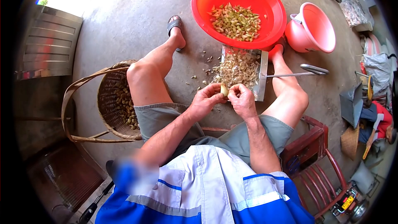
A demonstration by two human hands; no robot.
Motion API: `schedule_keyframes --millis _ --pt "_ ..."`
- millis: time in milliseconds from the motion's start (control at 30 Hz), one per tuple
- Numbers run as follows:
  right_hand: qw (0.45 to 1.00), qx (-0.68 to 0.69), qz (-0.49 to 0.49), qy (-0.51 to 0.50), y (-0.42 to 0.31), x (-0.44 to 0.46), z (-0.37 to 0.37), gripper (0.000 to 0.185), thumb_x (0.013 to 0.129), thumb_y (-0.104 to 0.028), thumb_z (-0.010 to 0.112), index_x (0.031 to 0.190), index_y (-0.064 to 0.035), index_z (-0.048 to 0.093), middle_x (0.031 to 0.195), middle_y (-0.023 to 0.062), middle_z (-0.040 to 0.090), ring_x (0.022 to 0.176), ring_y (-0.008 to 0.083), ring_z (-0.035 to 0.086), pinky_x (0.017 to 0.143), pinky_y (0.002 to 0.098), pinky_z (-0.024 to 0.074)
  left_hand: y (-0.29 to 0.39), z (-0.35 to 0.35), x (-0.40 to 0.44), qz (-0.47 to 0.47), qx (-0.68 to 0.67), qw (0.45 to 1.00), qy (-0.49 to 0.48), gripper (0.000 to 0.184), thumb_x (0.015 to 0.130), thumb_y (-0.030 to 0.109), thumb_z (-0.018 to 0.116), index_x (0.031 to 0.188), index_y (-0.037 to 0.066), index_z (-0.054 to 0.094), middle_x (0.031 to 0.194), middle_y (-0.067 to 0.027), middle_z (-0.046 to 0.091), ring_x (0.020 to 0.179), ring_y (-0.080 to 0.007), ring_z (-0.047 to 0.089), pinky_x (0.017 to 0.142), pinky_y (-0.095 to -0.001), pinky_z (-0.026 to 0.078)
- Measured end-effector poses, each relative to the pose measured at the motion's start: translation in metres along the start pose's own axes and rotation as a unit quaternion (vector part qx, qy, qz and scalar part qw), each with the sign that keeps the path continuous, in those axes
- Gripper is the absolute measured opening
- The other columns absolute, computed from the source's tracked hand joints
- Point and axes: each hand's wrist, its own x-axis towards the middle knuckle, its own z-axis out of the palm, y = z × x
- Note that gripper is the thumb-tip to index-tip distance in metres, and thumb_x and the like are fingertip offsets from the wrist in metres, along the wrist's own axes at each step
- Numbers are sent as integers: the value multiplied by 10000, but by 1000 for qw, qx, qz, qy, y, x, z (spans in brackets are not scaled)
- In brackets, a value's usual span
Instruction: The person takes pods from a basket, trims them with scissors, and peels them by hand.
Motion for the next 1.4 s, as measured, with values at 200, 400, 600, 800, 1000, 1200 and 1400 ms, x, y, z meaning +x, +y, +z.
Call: schedule_keyframes --millis 200,400,600,800,1000,1200,1400 --pt "999 35 31 0 2 0 -2 85 861 -83 634 844 -3 614 703 23 627 595 78 562 552 243 480 3 0 2 -29 -114 993 7 309 942 52 558 1247 23 515 1162 -112 600 1036 -211 617 908 -339 522" --pt "996 85 5 -34 -9 -1 -2 165 893 -154 664 900 2 612 736 14 613 606 64 550 546 229 467 2 -2 4 -14 -106 994 14 305 937 52 568 1234 16 514 1176 -113 589 1032 -202 614 905 -331 523" --pt "994 70 43 -72 -12 -1 -3 120 881 -120 673 868 -16 613 755 16 620 638 79 551 568 247 473 0 -3 4 -11 -80 996 40 290 928 74 599 1205 17 533 1139 -94 601 991 -175 622 855 -310 542" --pt "998 -9 -59 -11 0 -2 3 121 826 -64 676 803 -14 567 701 49 593 597 118 558 540 279 474 2 -2 3 -21 -101 994 43 254 934 91 595 1173 13 556 1076 -85 627 921 -165 639 802 -302 560" --pt "988 -117 -91 46 -2 -2 2 117 818 -41 650 804 -14 536 705 105 607 599 198 610 550 332 493 9 3 1 -40 -122 991 30 271 949 96 563 1203 6 539 1052 -95 634 906 -172 646 808 -309 558" --pt "996 -23 -85 0 -14 -8 2 67 864 -19 616 875 -9 550 737 23 610 637 58 553 557 239 477 12 6 3 -24 -127 991 35 304 954 83 545 1244 -7 517 1081 -99 625 956 -179 633 853 -311 534" --pt "955 284 63 -51 -7 -4 1 79 904 15 566 879 -31 507 787 43 577 579 56 472 517 220 418 10 0 1 -41 -123 991 -33 391 952 80 549 1325 -11 471 1116 -99 620 981 -173 616 873 -308 511"
